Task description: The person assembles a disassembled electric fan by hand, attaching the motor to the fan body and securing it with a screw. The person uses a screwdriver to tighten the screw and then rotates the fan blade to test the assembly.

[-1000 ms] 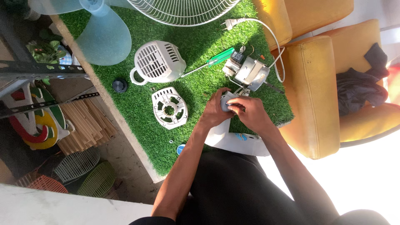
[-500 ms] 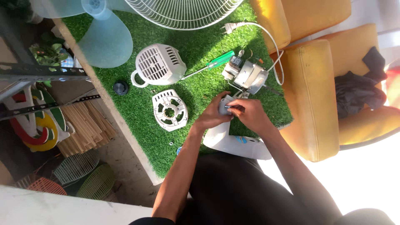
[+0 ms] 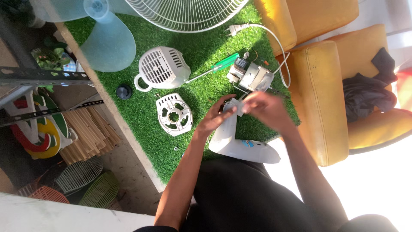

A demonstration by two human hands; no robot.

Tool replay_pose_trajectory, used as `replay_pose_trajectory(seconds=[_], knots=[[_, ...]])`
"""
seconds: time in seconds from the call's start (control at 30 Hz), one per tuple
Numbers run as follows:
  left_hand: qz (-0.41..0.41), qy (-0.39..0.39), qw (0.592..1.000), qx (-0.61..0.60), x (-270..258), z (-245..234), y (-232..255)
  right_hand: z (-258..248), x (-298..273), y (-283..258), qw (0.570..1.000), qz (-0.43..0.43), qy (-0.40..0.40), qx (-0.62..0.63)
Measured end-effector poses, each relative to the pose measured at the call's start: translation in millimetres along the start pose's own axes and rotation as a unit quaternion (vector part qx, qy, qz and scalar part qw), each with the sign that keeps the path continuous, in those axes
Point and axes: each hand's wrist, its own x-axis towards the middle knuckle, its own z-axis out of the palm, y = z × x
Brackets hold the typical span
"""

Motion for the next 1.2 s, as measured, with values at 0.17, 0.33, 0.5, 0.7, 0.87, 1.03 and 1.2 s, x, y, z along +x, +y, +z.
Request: replay_pose_trajectory(seconds=[0.17,0.33,0.5,0.7,0.87,1.03,1.2], knots=[[-0.004,0.018,0.999,0.031,0,4,-5,-62,67,12,0.950,-0.168,0.048,-0.258],[-0.015,0.036,0.999,0.000,2,4,-10,-62,106,22,0.949,0.261,-0.163,-0.073],[0.030,0.023,0.999,-0.003,0,5,-11,-56,103,28,0.957,0.238,-0.163,-0.045],[0.109,0.045,0.991,0.061,-25,20,-2,-62,71,34,0.986,0.129,-0.101,0.029],[0.135,0.054,0.981,0.131,-65,32,30,-59,34,12,0.997,0.013,-0.061,0.046],[0.137,0.044,0.980,0.136,-90,35,47,-59,7,-26,0.995,-0.007,-0.054,0.086],[0.176,0.014,0.982,0.069,-98,30,43,-49,-1,-61,0.992,-0.016,-0.076,0.102]])
